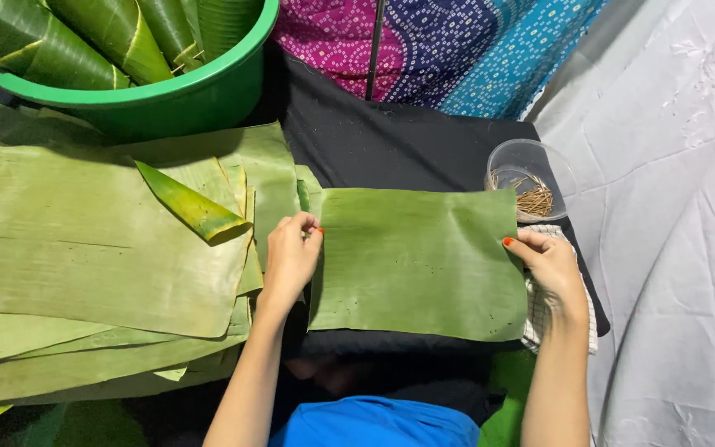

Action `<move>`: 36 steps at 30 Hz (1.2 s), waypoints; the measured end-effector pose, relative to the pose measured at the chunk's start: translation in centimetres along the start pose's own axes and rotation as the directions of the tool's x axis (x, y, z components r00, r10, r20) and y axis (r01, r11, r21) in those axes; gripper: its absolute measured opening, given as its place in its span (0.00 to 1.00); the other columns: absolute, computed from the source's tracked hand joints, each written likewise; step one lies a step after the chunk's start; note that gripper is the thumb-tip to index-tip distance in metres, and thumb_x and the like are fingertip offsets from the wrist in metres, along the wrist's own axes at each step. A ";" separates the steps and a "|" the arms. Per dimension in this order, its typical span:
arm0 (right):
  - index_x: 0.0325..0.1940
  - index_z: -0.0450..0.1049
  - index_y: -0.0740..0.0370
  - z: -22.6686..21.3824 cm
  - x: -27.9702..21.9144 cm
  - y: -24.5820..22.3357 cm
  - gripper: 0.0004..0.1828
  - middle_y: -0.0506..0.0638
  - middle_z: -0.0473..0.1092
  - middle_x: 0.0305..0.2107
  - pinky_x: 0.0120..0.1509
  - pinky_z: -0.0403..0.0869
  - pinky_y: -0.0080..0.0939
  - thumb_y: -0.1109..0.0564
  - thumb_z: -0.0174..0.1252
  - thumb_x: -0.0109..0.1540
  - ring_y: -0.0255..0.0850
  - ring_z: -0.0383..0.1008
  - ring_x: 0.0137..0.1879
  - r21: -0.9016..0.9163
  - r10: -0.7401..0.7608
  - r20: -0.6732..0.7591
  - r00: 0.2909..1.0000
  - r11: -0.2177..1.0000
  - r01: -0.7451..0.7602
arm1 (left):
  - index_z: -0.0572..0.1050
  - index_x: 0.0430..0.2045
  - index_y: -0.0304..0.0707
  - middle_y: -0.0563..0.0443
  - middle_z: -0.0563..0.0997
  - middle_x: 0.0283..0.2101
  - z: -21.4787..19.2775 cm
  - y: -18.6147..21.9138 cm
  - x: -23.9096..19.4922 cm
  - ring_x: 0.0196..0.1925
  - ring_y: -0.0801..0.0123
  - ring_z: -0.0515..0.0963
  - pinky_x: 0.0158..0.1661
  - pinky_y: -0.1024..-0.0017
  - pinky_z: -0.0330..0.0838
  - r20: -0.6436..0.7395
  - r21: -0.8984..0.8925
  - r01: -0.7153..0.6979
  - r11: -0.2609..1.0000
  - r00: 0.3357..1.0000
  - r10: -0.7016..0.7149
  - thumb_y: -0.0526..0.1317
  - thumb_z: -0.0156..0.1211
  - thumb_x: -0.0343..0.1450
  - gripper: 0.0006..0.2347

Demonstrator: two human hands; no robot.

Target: Folding banana leaves into cones, securing them with toothpicks, and wiping leaves clean with a cloth.

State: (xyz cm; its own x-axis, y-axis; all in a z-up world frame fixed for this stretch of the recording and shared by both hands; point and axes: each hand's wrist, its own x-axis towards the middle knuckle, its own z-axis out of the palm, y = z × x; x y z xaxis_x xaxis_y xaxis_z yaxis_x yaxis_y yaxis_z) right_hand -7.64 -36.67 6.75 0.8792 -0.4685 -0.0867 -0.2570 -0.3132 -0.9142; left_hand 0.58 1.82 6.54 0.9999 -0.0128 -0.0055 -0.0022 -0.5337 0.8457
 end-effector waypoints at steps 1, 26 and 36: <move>0.44 0.83 0.60 0.1 -0.6 -1.1 0.09 0.50 0.77 0.28 0.39 0.73 0.33 0.60 0.67 0.59 0.32 0.70 0.33 0.002 -0.002 0.000 1.000 1.000 0.002 | 0.78 0.33 0.38 0.42 0.78 0.35 -0.6 0.7 -0.2 0.36 0.51 0.85 0.41 0.63 0.78 -0.002 0.001 -0.002 1.000 1.000 0.002 0.34 0.58 0.68 0.04; 0.33 0.86 0.54 -0.6 0.1 3.8 0.15 0.59 0.79 0.38 0.53 0.77 0.50 0.70 0.58 0.58 0.54 0.79 0.45 -0.373 -0.240 0.115 0.964 0.889 0.266 | 0.82 0.33 0.48 0.53 0.87 0.35 0.5 -1.9 -1.8 0.45 0.55 0.85 0.46 0.59 0.77 0.118 0.115 -0.018 0.993 0.993 0.005 0.36 0.64 0.67 0.06; 0.76 0.65 0.46 -1.0 -2.6 4.0 0.39 0.69 0.53 0.73 0.74 0.51 0.73 0.36 0.59 0.62 0.71 0.49 0.77 -0.763 -0.122 -0.206 0.971 0.641 -0.081 | 0.78 0.50 0.53 0.55 0.78 0.54 2.6 -3.1 -1.3 0.60 0.54 0.69 0.55 0.58 0.63 -0.057 0.642 -0.351 0.682 0.865 0.499 0.46 0.66 0.67 0.16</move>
